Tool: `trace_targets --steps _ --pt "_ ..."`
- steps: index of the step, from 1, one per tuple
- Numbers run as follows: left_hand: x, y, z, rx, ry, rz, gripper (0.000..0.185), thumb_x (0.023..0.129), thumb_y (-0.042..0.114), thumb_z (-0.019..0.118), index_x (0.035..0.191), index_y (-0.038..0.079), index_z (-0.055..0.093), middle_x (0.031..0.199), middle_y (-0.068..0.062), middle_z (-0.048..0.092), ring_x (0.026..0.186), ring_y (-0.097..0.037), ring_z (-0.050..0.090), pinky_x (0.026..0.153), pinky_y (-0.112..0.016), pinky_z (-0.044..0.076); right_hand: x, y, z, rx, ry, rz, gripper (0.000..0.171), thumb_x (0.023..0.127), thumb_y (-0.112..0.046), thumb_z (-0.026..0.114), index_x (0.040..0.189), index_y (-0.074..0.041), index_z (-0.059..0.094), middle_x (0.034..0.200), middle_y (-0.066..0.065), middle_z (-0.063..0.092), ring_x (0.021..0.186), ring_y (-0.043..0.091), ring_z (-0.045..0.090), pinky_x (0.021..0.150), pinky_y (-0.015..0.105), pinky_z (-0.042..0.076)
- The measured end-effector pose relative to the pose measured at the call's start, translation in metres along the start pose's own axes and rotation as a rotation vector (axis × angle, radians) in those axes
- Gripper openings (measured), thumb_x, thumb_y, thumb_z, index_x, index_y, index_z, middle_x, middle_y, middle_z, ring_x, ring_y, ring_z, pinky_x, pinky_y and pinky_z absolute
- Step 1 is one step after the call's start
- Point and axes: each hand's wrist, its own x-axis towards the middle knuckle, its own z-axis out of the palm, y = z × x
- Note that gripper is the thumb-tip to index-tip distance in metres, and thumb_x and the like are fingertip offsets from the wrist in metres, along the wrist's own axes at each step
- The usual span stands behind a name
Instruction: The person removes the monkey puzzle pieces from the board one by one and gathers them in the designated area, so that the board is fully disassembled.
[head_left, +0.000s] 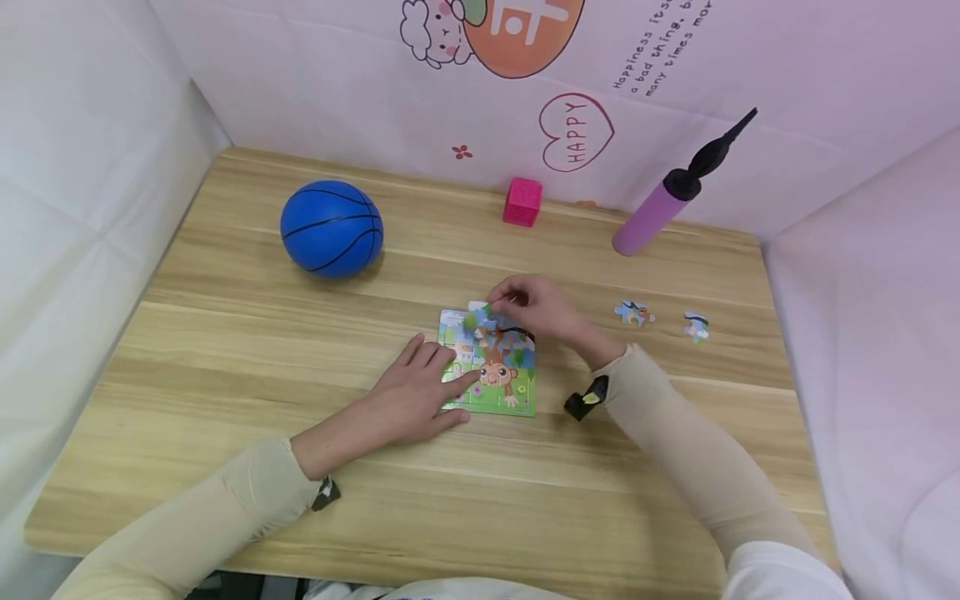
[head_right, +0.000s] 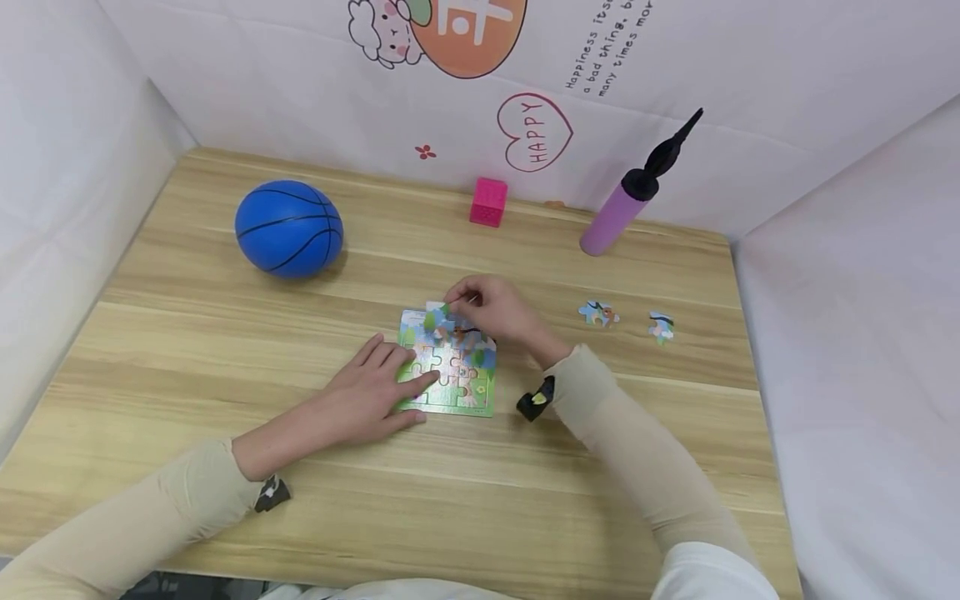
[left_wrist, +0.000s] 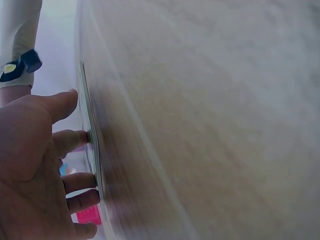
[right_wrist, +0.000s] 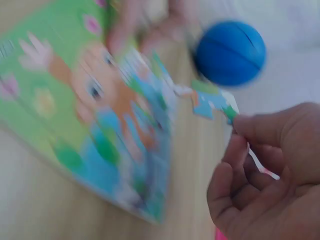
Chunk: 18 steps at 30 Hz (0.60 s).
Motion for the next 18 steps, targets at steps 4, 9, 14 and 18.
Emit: trace_targets --steps 4,9,14,18 --pt "-0.001 0.001 0.0 -0.007 -0.006 -0.005 0.063 0.1 0.064 0.047 0.155 0.032 0.045 0.141 -0.015 0.043 0.131 -0.035 0.034 0.116 -0.061 0.011 -0.004 0.01 -0.039 0.026 -0.007 0.065 0.018 0.1 -0.014 0.065 0.112 -0.003 0.072 0.106 0.013 0.067 0.093 0.023 0.058 0.08 0.034 0.048" --pt "-0.001 0.0 0.0 -0.003 -0.002 -0.009 0.063 0.1 0.063 0.049 0.154 0.032 0.046 0.14 -0.014 0.044 0.13 -0.035 0.035 0.116 -0.061 0.011 -0.007 0.028 -0.08 0.046 -0.017 0.164 0.025 0.102 -0.016 0.063 0.121 -0.001 0.068 0.114 0.016 0.064 0.101 0.025 0.055 0.091 0.044 0.045" --pt "-0.002 0.0 -0.001 -0.004 0.008 -0.003 0.062 0.1 0.062 0.05 0.154 0.032 0.046 0.14 -0.015 0.044 0.13 -0.035 0.035 0.116 -0.061 0.012 -0.007 0.044 -0.1 0.01 -0.033 0.252 0.025 0.104 -0.016 0.06 0.122 -0.001 0.067 0.118 0.015 0.061 0.104 0.026 0.05 0.091 0.044 0.041" --pt "-0.002 0.0 -0.001 -0.006 0.015 0.005 0.062 0.1 0.061 0.05 0.154 0.032 0.046 0.139 -0.015 0.045 0.13 -0.035 0.035 0.116 -0.061 0.013 -0.006 0.057 -0.105 -0.033 -0.054 0.311 0.024 0.104 -0.016 0.058 0.12 -0.002 0.068 0.118 0.013 0.061 0.106 0.027 0.048 0.091 0.041 0.039"
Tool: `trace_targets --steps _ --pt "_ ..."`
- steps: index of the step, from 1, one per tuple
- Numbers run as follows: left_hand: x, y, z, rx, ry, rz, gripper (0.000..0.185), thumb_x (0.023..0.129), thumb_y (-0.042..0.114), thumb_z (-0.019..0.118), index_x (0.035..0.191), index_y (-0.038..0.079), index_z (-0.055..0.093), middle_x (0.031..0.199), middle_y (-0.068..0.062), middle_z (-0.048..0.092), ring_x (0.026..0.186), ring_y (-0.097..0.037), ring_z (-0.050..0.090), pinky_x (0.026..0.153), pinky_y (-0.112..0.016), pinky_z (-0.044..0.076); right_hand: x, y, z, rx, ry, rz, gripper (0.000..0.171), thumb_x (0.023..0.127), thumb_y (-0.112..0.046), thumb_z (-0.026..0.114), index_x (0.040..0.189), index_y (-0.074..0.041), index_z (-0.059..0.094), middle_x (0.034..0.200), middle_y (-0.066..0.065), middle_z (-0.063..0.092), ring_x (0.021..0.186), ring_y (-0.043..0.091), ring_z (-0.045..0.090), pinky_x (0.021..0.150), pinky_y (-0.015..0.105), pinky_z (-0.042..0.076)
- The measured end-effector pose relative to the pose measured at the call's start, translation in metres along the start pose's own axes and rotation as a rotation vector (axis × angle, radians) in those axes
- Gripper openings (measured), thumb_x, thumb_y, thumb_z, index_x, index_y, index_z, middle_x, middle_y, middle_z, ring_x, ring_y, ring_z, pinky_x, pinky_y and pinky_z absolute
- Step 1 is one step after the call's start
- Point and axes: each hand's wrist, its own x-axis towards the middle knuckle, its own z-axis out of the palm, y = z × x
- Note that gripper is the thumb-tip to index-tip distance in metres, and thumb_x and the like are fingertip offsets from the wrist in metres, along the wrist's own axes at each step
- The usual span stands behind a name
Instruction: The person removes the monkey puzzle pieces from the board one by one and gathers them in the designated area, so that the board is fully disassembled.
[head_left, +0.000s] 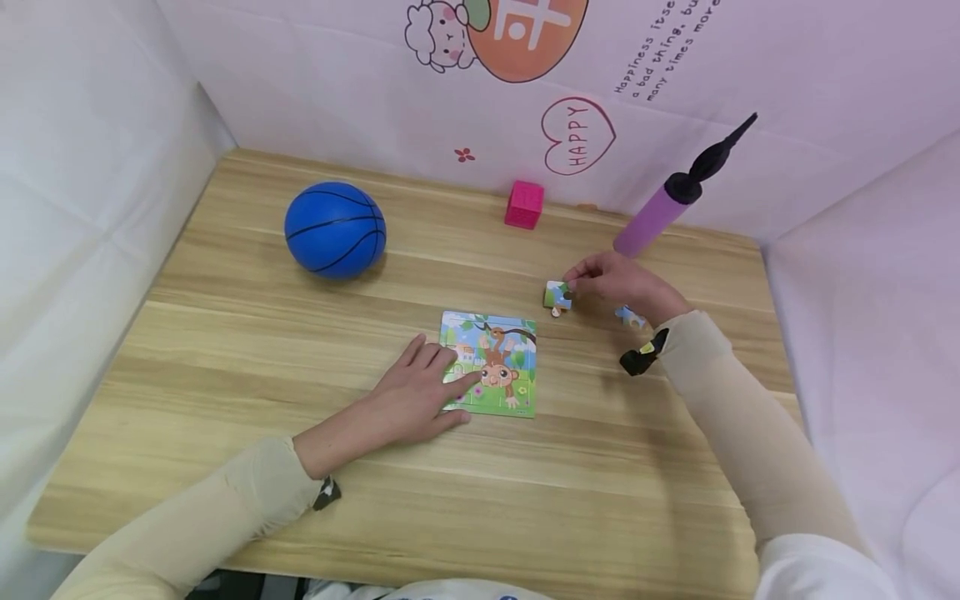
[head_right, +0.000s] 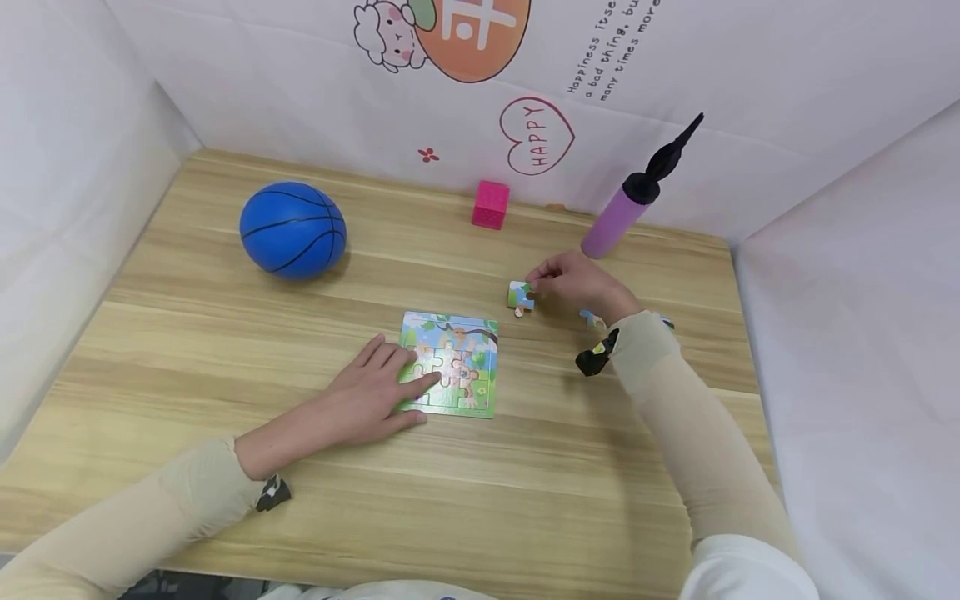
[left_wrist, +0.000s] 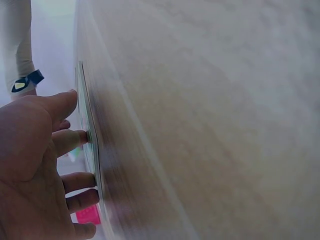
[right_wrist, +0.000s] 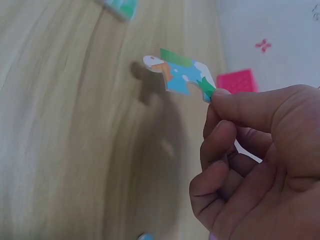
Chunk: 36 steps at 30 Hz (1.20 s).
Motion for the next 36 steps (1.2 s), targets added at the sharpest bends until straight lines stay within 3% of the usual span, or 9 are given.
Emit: trace_targets --steps 6,25,31,36 --pt "0.001 0.0 0.002 0.008 -0.002 -0.001 0.063 0.1 0.063 0.048 0.155 0.032 0.045 0.14 -0.014 0.044 0.13 -0.034 0.035 0.116 -0.061 0.012 0.005 0.013 0.001 -0.049 0.028 0.029 0.024 0.104 -0.017 0.06 0.121 -0.002 0.069 0.115 0.013 0.062 0.105 0.028 0.05 0.095 0.042 0.039" --pt "0.001 -0.001 0.005 0.005 0.01 -0.001 0.064 0.099 0.063 0.049 0.155 0.033 0.045 0.141 -0.014 0.044 0.131 -0.034 0.034 0.116 -0.061 0.012 0.015 0.019 0.008 -0.154 0.094 -0.008 0.023 0.102 -0.019 0.063 0.117 -0.004 0.072 0.105 0.01 0.064 0.095 0.025 0.052 0.083 0.038 0.043" --pt "0.001 0.0 0.005 0.013 0.002 -0.007 0.064 0.099 0.065 0.048 0.155 0.033 0.045 0.141 -0.014 0.044 0.131 -0.034 0.034 0.116 -0.061 0.011 0.009 0.009 0.019 -0.181 0.095 -0.07 0.024 0.102 -0.02 0.063 0.118 -0.005 0.072 0.104 0.01 0.065 0.094 0.026 0.052 0.082 0.039 0.043" --pt "0.002 0.002 0.0 0.007 0.005 -0.012 0.064 0.098 0.065 0.05 0.153 0.031 0.048 0.137 -0.014 0.045 0.127 -0.034 0.036 0.116 -0.062 0.008 0.0 -0.008 0.038 -0.24 0.032 -0.135 0.021 0.102 -0.02 0.064 0.115 -0.007 0.074 0.101 0.007 0.067 0.092 0.024 0.054 0.08 0.038 0.045"
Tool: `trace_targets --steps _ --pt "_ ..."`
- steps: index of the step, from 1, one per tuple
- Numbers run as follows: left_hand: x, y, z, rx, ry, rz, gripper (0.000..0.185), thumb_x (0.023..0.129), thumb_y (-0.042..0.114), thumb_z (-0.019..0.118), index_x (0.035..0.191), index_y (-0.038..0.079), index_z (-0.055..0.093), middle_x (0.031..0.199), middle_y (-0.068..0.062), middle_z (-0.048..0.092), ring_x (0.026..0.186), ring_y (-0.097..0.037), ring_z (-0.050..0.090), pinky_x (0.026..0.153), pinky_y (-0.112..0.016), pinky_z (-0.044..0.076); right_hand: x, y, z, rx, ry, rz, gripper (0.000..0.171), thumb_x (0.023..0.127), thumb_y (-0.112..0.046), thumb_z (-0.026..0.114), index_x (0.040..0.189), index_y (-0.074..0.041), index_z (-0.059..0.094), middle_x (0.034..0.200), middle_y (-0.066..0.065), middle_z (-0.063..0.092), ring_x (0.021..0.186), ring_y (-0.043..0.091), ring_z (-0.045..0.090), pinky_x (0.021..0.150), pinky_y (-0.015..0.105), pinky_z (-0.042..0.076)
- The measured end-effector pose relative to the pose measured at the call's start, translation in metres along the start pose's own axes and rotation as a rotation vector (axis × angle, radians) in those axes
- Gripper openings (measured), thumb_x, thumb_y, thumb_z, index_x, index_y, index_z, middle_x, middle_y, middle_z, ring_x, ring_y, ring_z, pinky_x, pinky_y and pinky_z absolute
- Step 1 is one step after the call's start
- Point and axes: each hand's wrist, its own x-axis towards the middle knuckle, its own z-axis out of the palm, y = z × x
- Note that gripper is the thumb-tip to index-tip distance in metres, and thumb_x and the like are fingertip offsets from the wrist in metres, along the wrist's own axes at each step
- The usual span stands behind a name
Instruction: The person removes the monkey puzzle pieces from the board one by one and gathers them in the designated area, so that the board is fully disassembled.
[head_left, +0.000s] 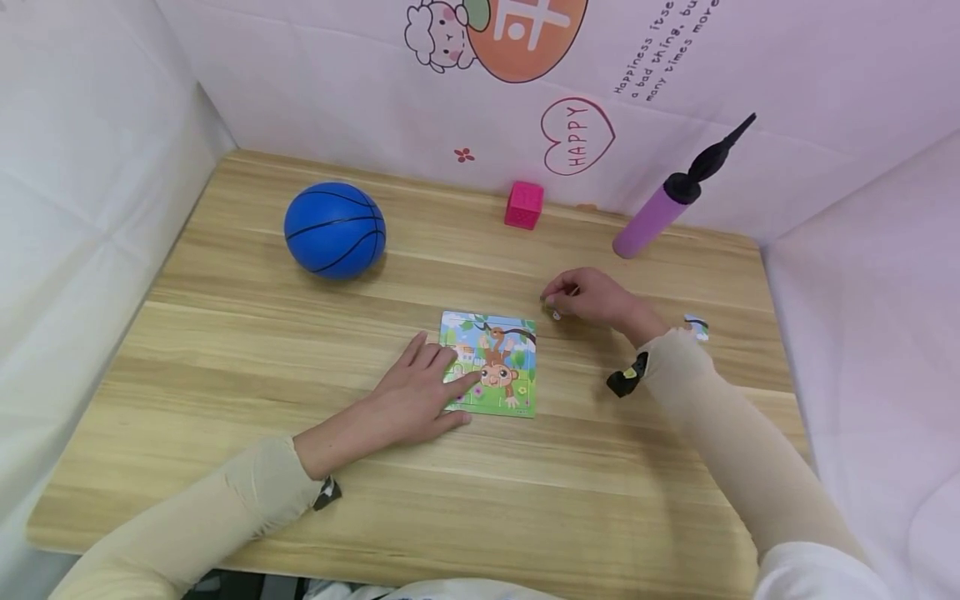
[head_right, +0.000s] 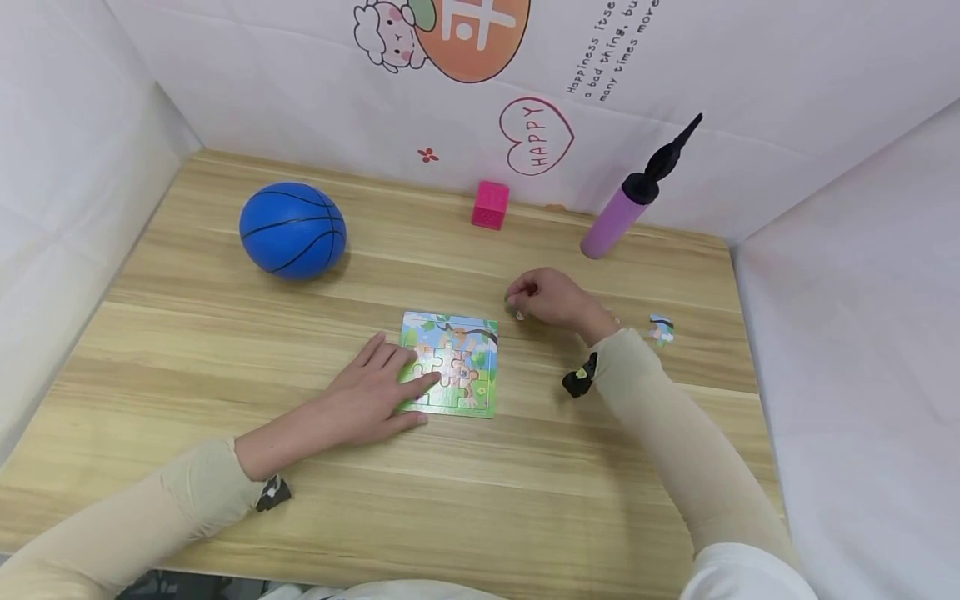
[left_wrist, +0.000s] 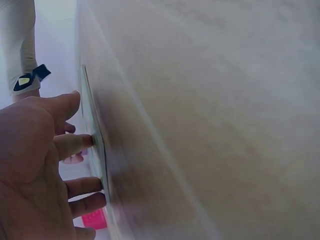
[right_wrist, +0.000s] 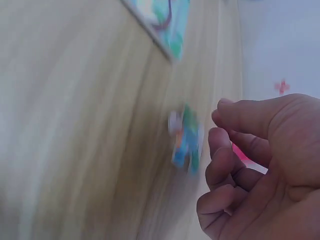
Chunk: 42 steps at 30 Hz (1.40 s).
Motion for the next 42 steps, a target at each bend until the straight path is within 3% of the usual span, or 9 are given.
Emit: trace_targets --steps 7,10,14,21,25,37,42 --pt "0.004 0.002 -0.005 -0.021 0.035 0.0 0.061 0.097 0.063 0.055 0.146 0.027 0.058 0.138 -0.013 0.046 0.125 -0.032 0.039 0.117 -0.06 0.011 -0.022 -0.034 0.023 -0.147 -0.121 -0.189 0.019 0.098 -0.015 0.068 0.113 -0.005 0.075 0.099 0.001 0.069 0.086 0.018 0.059 0.08 0.038 0.05" --pt "0.008 0.003 -0.006 -0.074 0.059 0.006 0.058 0.097 0.06 0.056 0.144 0.025 0.06 0.141 -0.011 0.046 0.125 -0.028 0.039 0.113 -0.054 0.025 -0.029 -0.042 0.032 -0.188 -0.169 -0.243 0.019 0.097 -0.012 0.07 0.113 -0.002 0.075 0.094 0.0 0.068 0.08 0.016 0.057 0.077 0.036 0.05" --pt "0.015 0.004 -0.005 -0.115 0.052 0.013 0.058 0.098 0.059 0.054 0.145 0.026 0.059 0.141 -0.008 0.046 0.119 -0.024 0.041 0.099 -0.047 0.042 -0.035 -0.043 0.041 -0.21 -0.191 -0.279 0.018 0.096 -0.008 0.071 0.11 0.0 0.075 0.093 0.001 0.069 0.079 0.014 0.058 0.076 0.035 0.051" --pt "0.017 0.004 -0.003 -0.013 -0.026 0.059 0.054 0.099 0.057 0.055 0.148 0.033 0.056 0.142 -0.01 0.045 0.123 -0.027 0.041 0.101 -0.047 0.043 -0.038 -0.04 0.046 -0.187 -0.201 -0.25 0.017 0.095 -0.01 0.072 0.109 -0.001 0.075 0.094 0.001 0.07 0.081 0.014 0.06 0.079 0.036 0.052" --pt "0.017 0.006 -0.005 0.028 -0.034 0.078 0.055 0.099 0.057 0.056 0.148 0.034 0.055 0.139 -0.009 0.046 0.12 -0.026 0.042 0.1 -0.044 0.044 -0.04 -0.039 0.048 -0.186 -0.184 -0.246 0.014 0.095 -0.01 0.073 0.106 -0.002 0.075 0.093 0.001 0.069 0.08 0.014 0.059 0.078 0.035 0.051" --pt "0.02 0.009 -0.01 0.041 -0.066 0.078 0.054 0.1 0.057 0.055 0.149 0.033 0.054 0.137 -0.007 0.048 0.119 -0.025 0.043 0.099 -0.043 0.045 -0.043 -0.037 0.052 -0.17 -0.139 -0.234 0.013 0.094 -0.012 0.074 0.103 -0.002 0.073 0.09 0.001 0.067 0.08 0.016 0.058 0.076 0.035 0.051" --pt "0.021 0.009 -0.01 0.058 -0.064 0.077 0.054 0.1 0.057 0.054 0.149 0.034 0.054 0.135 -0.008 0.048 0.117 -0.025 0.044 0.097 -0.044 0.046 -0.044 -0.036 0.051 -0.113 -0.101 -0.243 0.007 0.094 -0.01 0.073 0.098 -0.004 0.073 0.089 -0.001 0.068 0.079 0.014 0.06 0.074 0.034 0.052"
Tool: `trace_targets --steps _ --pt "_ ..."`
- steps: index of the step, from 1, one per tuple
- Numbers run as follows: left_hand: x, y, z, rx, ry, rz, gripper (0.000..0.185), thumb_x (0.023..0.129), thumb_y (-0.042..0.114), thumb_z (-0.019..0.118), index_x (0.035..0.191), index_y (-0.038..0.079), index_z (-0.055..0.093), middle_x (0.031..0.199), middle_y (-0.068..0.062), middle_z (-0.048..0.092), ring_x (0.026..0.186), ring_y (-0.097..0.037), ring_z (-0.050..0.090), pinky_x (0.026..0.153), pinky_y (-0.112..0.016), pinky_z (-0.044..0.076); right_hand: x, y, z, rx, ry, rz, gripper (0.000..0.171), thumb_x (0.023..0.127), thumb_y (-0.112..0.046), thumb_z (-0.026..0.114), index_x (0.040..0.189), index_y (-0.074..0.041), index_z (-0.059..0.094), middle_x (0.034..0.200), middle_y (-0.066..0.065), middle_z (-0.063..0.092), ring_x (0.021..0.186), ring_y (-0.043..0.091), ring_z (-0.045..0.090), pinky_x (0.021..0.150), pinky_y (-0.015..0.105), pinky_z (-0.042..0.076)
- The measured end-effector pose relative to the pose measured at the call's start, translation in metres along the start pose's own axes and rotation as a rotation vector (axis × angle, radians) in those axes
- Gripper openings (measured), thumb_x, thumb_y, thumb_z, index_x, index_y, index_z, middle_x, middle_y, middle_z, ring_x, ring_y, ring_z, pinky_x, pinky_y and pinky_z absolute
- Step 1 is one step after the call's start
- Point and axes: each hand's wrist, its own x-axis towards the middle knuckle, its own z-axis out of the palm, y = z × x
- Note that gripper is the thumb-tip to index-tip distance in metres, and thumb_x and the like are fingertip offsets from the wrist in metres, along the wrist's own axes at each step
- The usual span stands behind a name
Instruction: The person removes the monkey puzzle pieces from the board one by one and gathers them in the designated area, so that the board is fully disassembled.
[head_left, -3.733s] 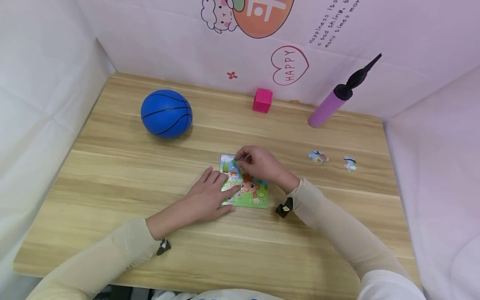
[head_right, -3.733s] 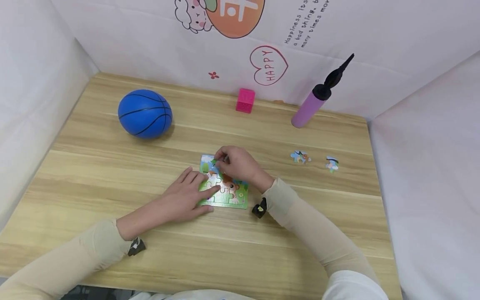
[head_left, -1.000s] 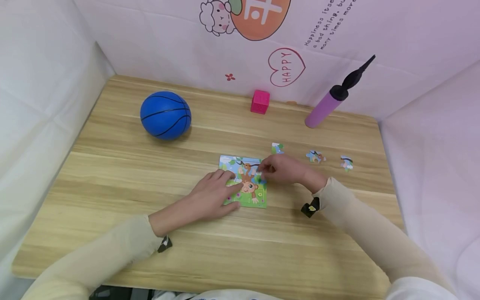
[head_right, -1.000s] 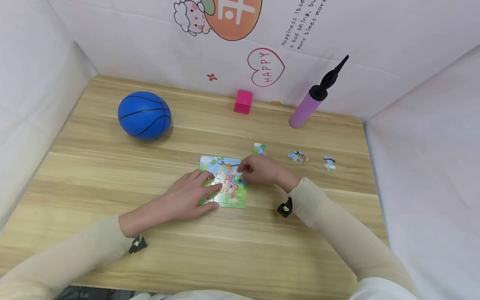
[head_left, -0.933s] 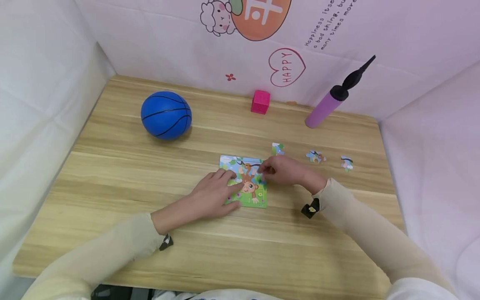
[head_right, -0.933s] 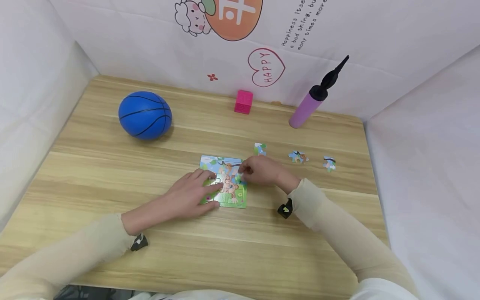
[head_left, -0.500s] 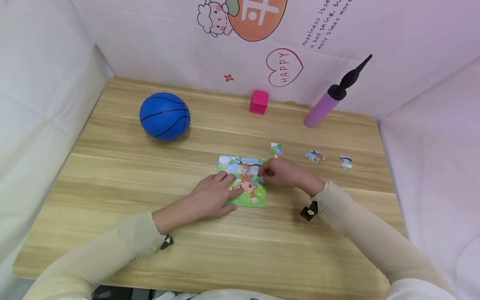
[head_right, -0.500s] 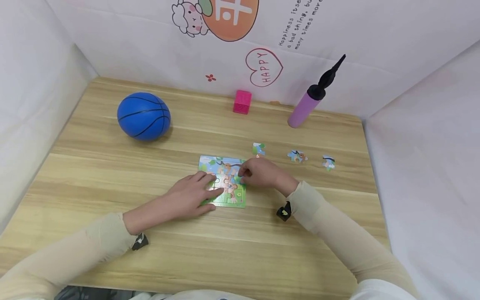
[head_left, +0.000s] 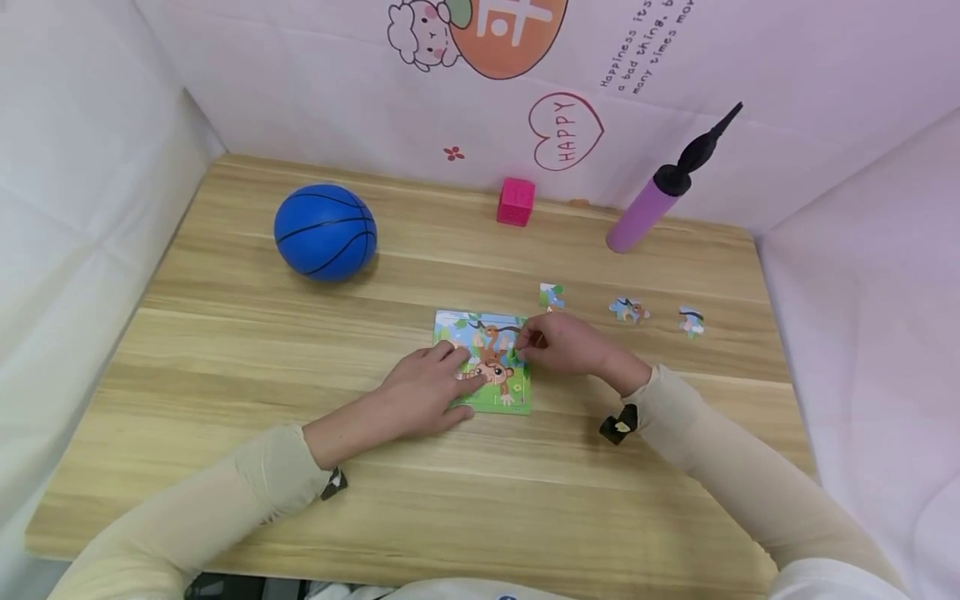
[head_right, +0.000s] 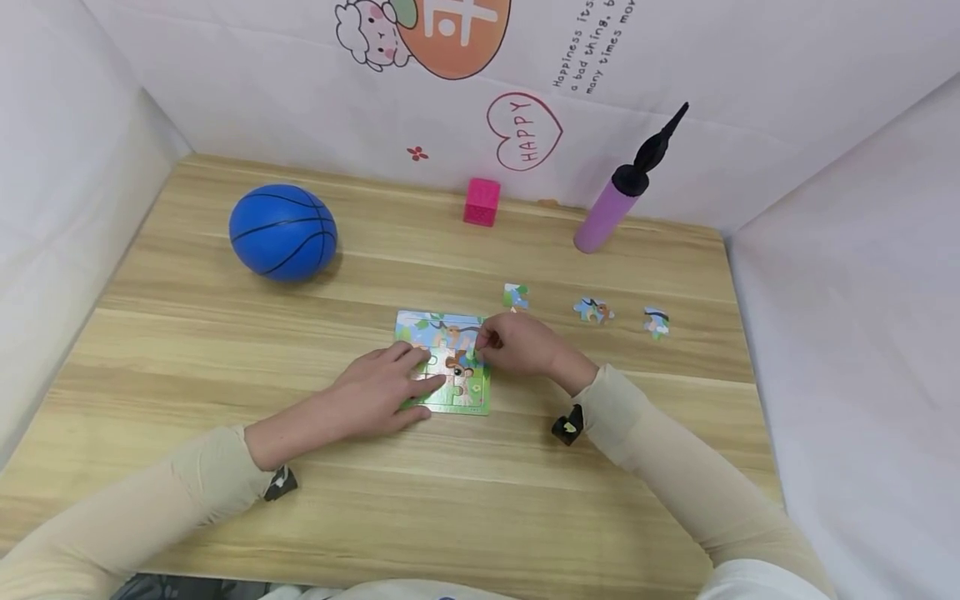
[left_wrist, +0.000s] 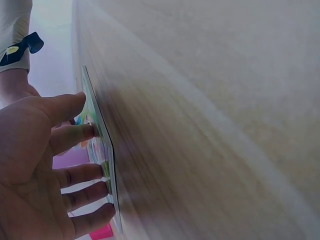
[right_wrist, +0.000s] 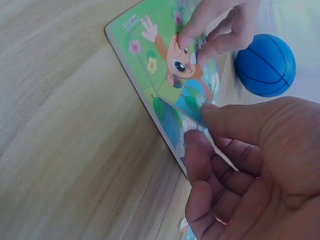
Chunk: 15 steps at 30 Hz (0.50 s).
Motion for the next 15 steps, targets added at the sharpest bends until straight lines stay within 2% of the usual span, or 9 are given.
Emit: trace_targets --steps 9,15 --pt "0.006 0.006 -0.004 0.033 0.0 0.047 0.059 0.1 0.06 0.051 0.15 0.029 0.053 0.134 -0.013 0.048 0.116 -0.028 0.044 0.098 -0.042 0.045 -0.01 0.008 0.001 0.039 0.067 -0.01 0.004 0.095 -0.007 0.07 0.094 -0.005 0.073 0.084 -0.003 0.068 0.072 0.012 0.056 0.069 0.033 0.05" --pt "0.005 0.008 -0.005 0.034 -0.048 0.026 0.063 0.101 0.063 0.048 0.152 0.026 0.051 0.139 -0.015 0.046 0.122 -0.031 0.043 0.102 -0.044 0.043 -0.009 0.012 0.009 0.044 0.123 -0.023 0.005 0.096 -0.009 0.07 0.093 -0.006 0.072 0.079 -0.004 0.065 0.069 0.012 0.054 0.066 0.031 0.048"
